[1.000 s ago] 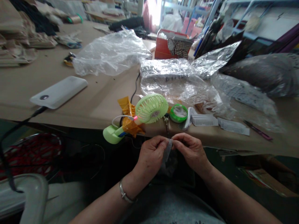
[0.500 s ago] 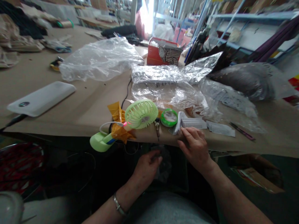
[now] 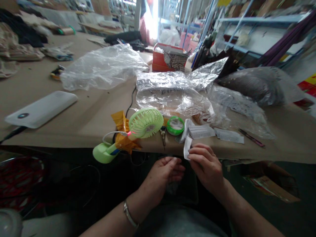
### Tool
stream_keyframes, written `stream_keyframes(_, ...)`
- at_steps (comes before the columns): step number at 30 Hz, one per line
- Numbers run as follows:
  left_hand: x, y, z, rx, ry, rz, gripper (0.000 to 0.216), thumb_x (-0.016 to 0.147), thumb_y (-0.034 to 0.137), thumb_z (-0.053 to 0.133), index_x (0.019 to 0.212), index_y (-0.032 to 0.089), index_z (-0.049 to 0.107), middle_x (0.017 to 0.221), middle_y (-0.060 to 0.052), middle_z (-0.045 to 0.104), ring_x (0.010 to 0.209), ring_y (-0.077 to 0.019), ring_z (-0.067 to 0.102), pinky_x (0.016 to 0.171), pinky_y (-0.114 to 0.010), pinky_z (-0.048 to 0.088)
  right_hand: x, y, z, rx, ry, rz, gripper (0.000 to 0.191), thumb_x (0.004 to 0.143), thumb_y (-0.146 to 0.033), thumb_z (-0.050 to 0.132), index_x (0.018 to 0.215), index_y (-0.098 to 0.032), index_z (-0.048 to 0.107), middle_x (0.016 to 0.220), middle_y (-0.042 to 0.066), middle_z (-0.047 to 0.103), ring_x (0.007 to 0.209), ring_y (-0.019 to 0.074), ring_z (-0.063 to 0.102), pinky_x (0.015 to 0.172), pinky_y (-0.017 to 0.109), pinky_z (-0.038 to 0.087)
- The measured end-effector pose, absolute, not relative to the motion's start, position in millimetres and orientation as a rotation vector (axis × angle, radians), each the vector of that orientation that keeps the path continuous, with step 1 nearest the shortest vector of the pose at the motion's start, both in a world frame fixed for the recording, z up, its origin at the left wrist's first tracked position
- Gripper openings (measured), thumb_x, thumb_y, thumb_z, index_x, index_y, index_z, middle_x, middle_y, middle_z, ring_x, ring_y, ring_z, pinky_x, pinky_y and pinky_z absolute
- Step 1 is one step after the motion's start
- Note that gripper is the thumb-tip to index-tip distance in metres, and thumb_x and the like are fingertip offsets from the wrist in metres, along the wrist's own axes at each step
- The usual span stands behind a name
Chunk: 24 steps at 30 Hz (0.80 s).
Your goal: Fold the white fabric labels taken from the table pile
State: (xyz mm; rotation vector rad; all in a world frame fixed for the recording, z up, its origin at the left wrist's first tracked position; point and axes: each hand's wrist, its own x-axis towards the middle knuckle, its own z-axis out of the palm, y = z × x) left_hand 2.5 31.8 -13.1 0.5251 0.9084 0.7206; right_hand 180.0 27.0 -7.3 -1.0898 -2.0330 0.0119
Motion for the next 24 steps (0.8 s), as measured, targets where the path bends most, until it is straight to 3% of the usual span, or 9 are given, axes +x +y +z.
stream_keyframes(5,16.3,35.4,-2.1,0.296,0.730,0.760,0.018,0.076,0.025,0.067,0.079,0.008,0.064,0.068,-0.003,0.062,0.054,-0.0076,0.055,0.050,-0.017,0.042,160.3,1.2,-1.9,-0.923,-2.150,0.096,0.015,0.084,-0.009,0.055,0.089,-0.020,0.064,0.088,0.005,0.068,0.094,0.0200,0.060,0.083,0.038,0.051)
stream_keyframes(8,19.1,37.4,-3.1,0.324,0.796,0.770,0.010,0.078,0.019,0.064,0.079,0.008,0.063,0.065,-0.003,0.061,0.053,-0.0083,0.056,0.051,-0.018,0.044,167.2,7.0,-1.1,-0.943,-2.169,0.072,0.019,0.086,-0.010,0.053,0.100,-0.019,0.062,0.092,0.006,0.068,0.096,0.0205,0.059,0.086,0.039,0.050)
stream_keyframes(12,15.3,35.7,-4.1,0.406,0.964,0.666,0.014,0.083,0.020,0.058,0.090,0.009,0.062,0.067,-0.006,0.066,0.054,-0.0123,0.061,0.055,-0.024,0.049,196.4,32.7,-1.8,-1.340,-2.123,-0.170,0.035,0.088,-0.022,0.054,0.121,-0.013,0.054,0.109,0.014,0.062,0.108,0.0276,0.053,0.093,0.046,0.046)
stream_keyframes(15,12.4,32.1,-5.3,0.463,0.989,0.629,0.016,0.083,0.022,0.058,0.093,0.010,0.061,0.064,-0.004,0.064,0.051,-0.0120,0.060,0.051,-0.022,0.048,212.4,44.6,-7.2,-1.602,-2.157,-0.324,0.044,0.087,-0.032,0.056,0.123,-0.008,0.053,0.119,0.018,0.058,0.113,0.0331,0.049,0.096,0.051,0.042)
stream_keyframes(18,11.9,28.9,-8.0,0.466,1.003,0.615,0.017,0.085,0.024,0.055,0.094,0.011,0.059,0.062,-0.003,0.064,0.049,-0.0125,0.060,0.049,-0.022,0.047,219.7,45.0,-15.8,-1.614,-2.190,-0.361,0.035,0.089,-0.026,0.052,0.119,-0.010,0.057,0.119,0.015,0.060,0.111,0.0310,0.051,0.096,0.049,0.042)
stream_keyframes(24,11.7,28.0,-5.4,0.413,1.010,0.598,0.017,0.086,0.024,0.053,0.089,0.009,0.061,0.068,-0.007,0.066,0.053,-0.0140,0.062,0.053,-0.026,0.050,228.2,41.1,-21.5,-1.371,-2.023,-0.250,0.012,0.087,-0.016,0.055,0.094,-0.019,0.065,0.098,0.007,0.069,0.099,0.0228,0.060,0.090,0.041,0.048)
